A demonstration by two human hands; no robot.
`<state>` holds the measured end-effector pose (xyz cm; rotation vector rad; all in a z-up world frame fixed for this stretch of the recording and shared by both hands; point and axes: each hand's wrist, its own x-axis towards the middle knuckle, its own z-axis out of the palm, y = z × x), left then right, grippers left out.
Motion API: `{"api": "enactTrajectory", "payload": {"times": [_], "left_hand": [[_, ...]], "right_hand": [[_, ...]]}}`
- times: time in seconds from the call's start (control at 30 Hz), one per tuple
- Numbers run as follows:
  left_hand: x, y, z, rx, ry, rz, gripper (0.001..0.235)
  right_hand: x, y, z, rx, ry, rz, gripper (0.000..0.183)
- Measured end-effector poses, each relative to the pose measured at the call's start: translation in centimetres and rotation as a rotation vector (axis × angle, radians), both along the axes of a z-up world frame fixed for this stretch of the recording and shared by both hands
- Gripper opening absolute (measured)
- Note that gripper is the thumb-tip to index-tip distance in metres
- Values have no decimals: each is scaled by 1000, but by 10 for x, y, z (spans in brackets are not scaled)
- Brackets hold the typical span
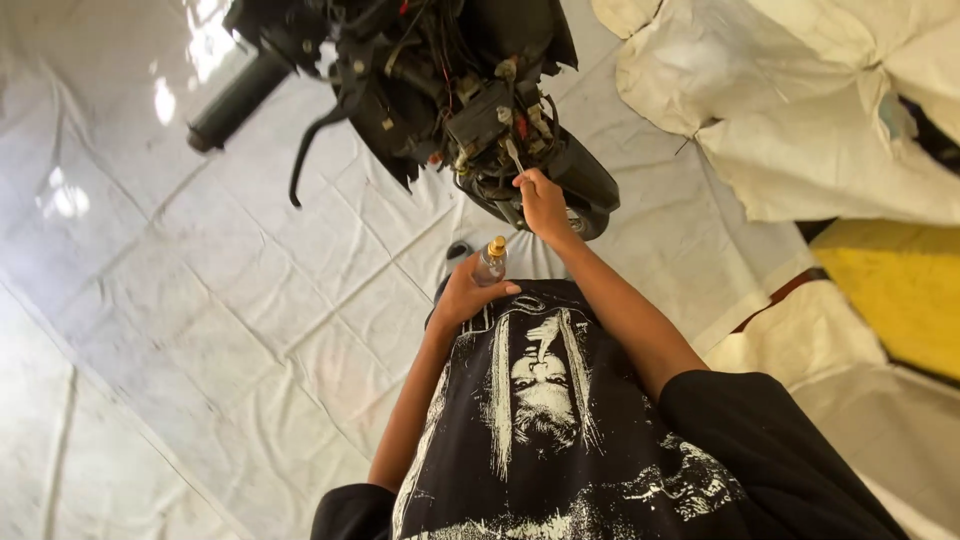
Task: The person works on the front section of a motorcycle, using a screwdriver to tighten or loosen screws on the handlebar area and headlight assembly. They hold a small bottle in their left hand while manipulating the tool with their right hand.
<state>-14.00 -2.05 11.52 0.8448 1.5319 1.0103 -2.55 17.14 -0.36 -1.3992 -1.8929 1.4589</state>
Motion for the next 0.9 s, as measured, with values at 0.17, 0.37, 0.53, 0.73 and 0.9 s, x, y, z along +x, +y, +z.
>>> {"api": "enactTrajectory", "payload": {"times": [0.17,0.37,0.53,0.73,0.9], "left_hand": [[-59,6,14,-1,78,-115,52],[-93,17,23,-63,110,-234,42],[-103,23,26,-54,108,-304,35],[-109,22,32,-57,90,-292,28],[-115,14,34,-4,107,-288,38]], "right_hand": [[-29,-2,-2,-3,-48,-128,27],[-53,-18,10,-162,-16,-282,23],[-73,-37,40,-225,-7,-341,26],[-91,-28,39,-260,-10,-322,24],[-100,-31,16,-328,116,-363,24]]}}
